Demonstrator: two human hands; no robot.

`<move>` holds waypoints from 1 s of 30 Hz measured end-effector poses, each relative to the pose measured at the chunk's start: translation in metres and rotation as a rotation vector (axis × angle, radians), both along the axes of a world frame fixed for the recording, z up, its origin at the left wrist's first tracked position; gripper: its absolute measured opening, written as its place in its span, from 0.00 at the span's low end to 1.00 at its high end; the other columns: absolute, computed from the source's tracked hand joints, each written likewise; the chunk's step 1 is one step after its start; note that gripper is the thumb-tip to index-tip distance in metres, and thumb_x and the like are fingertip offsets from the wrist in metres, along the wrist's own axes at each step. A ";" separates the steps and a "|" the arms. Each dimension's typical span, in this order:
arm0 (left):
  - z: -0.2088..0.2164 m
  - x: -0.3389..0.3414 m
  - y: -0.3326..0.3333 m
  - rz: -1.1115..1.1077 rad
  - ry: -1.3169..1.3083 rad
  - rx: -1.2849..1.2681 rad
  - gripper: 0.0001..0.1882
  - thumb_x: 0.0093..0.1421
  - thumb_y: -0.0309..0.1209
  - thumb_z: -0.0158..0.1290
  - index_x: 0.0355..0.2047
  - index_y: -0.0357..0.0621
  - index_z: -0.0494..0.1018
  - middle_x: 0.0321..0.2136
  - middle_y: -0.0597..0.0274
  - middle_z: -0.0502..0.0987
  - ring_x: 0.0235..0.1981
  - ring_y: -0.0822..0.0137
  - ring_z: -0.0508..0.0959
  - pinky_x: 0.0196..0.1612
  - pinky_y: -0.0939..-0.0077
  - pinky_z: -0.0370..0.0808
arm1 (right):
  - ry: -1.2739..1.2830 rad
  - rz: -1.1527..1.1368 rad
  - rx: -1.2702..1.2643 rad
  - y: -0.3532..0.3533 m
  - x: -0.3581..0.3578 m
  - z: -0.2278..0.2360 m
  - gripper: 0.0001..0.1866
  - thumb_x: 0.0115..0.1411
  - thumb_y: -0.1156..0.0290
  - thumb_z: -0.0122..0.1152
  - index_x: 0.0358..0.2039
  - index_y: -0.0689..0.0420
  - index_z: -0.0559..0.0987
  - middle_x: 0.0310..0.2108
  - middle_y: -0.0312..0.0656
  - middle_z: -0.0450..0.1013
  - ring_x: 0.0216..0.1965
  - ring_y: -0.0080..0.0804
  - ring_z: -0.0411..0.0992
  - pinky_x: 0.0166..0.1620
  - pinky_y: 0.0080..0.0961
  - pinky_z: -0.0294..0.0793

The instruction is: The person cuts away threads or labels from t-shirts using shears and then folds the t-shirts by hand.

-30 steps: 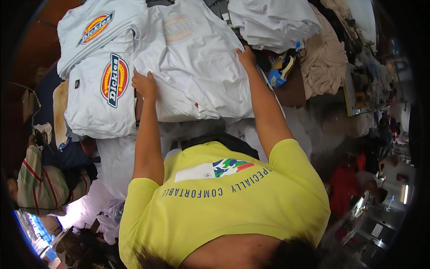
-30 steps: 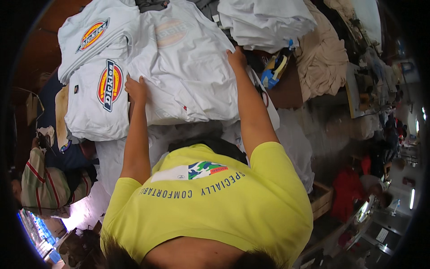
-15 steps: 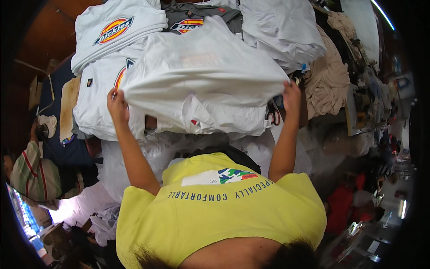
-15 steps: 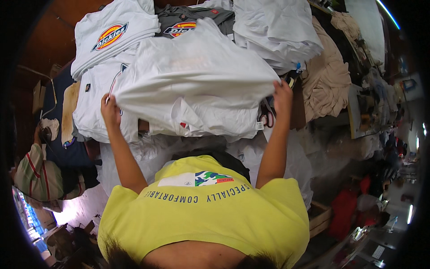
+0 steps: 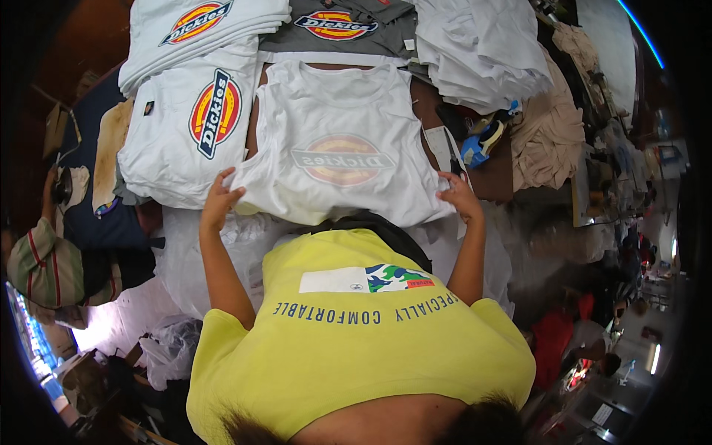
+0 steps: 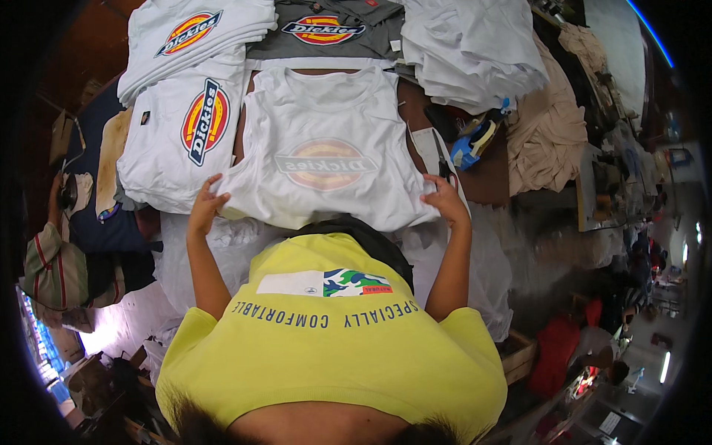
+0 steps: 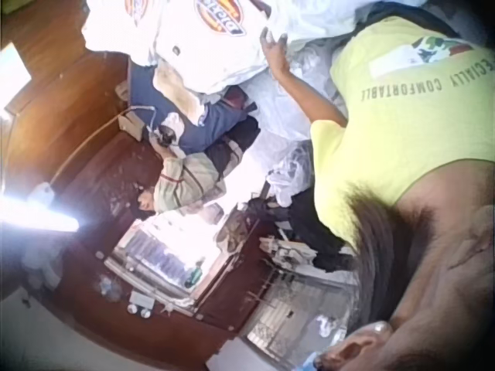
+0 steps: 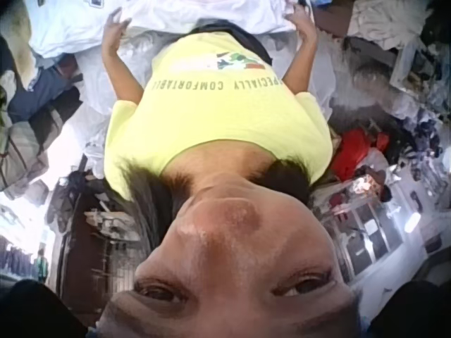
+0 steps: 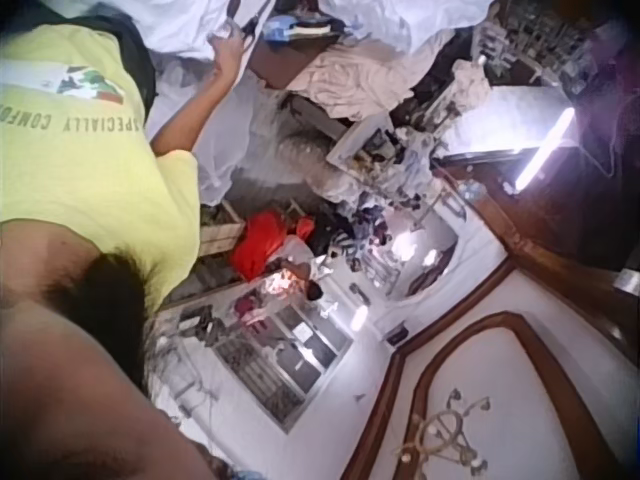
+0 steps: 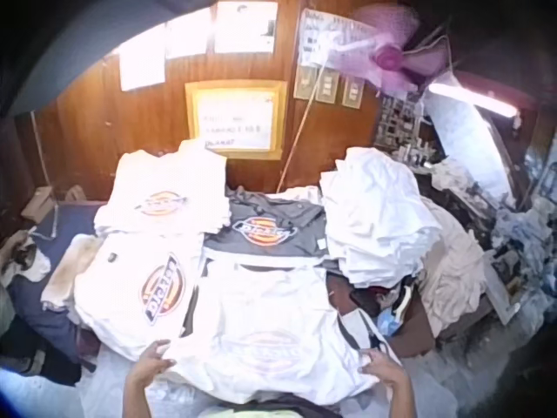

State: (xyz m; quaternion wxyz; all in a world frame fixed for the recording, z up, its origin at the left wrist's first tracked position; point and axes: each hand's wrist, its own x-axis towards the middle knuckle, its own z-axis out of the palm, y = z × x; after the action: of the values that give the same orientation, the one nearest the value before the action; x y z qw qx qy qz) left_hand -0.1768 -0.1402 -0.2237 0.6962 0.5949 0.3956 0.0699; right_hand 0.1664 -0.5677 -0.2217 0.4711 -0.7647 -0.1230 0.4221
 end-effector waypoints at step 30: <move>0.267 0.122 0.086 0.657 -0.583 1.979 0.07 0.52 0.27 0.54 0.31 0.39 0.78 0.28 0.59 0.79 0.25 0.73 0.77 0.33 0.82 0.74 | -1.160 -0.967 1.297 0.033 0.045 0.262 0.12 0.52 0.84 0.55 0.39 0.62 0.74 0.34 0.41 0.72 0.36 0.31 0.70 0.40 0.22 0.71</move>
State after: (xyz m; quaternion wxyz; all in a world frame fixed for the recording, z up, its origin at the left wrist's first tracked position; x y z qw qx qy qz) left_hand -0.0550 -0.0544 0.0428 -0.0785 0.7184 0.1228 0.6802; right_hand 0.2116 -0.5351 0.0400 0.7862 -0.4153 -0.2164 -0.4032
